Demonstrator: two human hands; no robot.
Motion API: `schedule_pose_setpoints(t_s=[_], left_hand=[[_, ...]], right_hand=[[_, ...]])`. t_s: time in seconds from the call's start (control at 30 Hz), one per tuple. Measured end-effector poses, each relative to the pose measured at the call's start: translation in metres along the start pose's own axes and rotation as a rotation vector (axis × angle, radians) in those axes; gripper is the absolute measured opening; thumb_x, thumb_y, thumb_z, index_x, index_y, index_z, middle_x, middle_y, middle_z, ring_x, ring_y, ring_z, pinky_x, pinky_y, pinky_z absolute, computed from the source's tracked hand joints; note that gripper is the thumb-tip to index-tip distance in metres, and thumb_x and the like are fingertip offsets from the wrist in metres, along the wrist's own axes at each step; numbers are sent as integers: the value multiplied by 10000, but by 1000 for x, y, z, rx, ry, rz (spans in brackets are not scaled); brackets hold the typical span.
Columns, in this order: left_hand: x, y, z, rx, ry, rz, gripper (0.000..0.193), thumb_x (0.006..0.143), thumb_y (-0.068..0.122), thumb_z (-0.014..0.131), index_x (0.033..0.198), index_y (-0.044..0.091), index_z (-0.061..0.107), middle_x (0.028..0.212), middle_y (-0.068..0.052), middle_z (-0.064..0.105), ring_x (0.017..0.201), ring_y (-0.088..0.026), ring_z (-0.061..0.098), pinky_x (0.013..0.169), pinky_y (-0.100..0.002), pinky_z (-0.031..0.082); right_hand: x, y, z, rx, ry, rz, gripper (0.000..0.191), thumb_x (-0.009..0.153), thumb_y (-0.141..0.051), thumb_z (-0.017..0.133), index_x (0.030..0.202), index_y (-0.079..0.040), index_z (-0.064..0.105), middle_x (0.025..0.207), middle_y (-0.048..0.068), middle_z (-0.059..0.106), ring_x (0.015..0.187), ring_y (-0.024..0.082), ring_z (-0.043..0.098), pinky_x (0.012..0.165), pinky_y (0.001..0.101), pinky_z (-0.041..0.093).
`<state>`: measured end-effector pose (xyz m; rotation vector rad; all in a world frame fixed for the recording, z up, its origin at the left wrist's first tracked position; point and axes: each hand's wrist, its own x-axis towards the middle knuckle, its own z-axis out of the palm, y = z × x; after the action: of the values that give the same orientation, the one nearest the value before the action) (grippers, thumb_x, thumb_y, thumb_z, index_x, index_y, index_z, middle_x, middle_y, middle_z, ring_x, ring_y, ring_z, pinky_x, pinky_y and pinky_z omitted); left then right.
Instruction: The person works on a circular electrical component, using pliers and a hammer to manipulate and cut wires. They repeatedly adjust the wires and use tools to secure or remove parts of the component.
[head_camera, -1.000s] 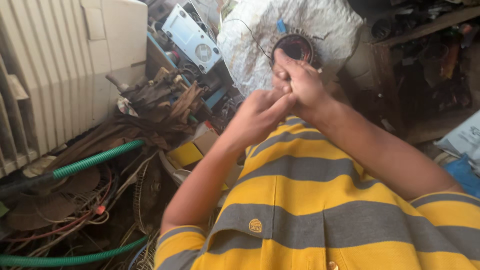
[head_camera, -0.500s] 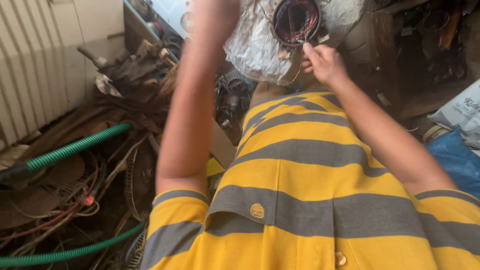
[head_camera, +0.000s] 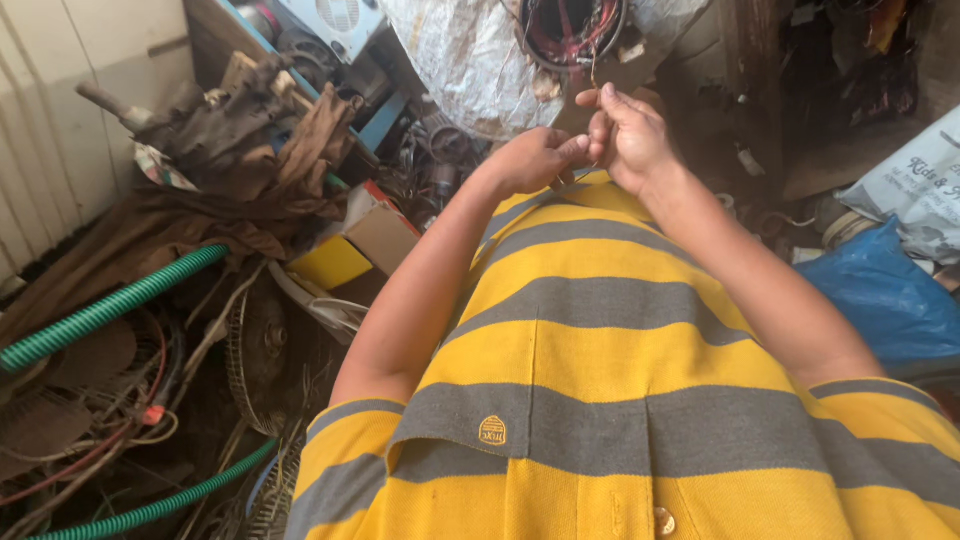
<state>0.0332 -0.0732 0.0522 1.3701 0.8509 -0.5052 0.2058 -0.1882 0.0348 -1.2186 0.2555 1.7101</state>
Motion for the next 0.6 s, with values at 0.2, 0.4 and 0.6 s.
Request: schedule_pose_setpoints(t_s=[0.2,0.4,0.6], left_hand=[[11,7,-14,-3,738,331,253,974,238,685,1203,131,674,1130,-92,728,1082,-289,701,944,-412,559],[41,18,-13,302,946,511,585,744,268,824,1249,56,620,1251,-90,583,1191,-335,512,968,-455,418],[50,17,-9,212,966,434,352,727,341,846,1032,188,759,1155,58,621,1203,-217,546,972,-416,445]], right_hand=[[-1,-22,2,-6,45,139,189,1095,-206,538,1139,-60,651,877,-13,603,674,68,502,612,223,429],[-2,-49,29,-162,179,240,337,1085,-407,516,948,-114,610,630,-85,352,481,35,281,408,201,215],[-2,-65,63,-201,263,235,309,1072,-386,528,856,-165,513,572,-92,279,440,45,224,395,232,179]])
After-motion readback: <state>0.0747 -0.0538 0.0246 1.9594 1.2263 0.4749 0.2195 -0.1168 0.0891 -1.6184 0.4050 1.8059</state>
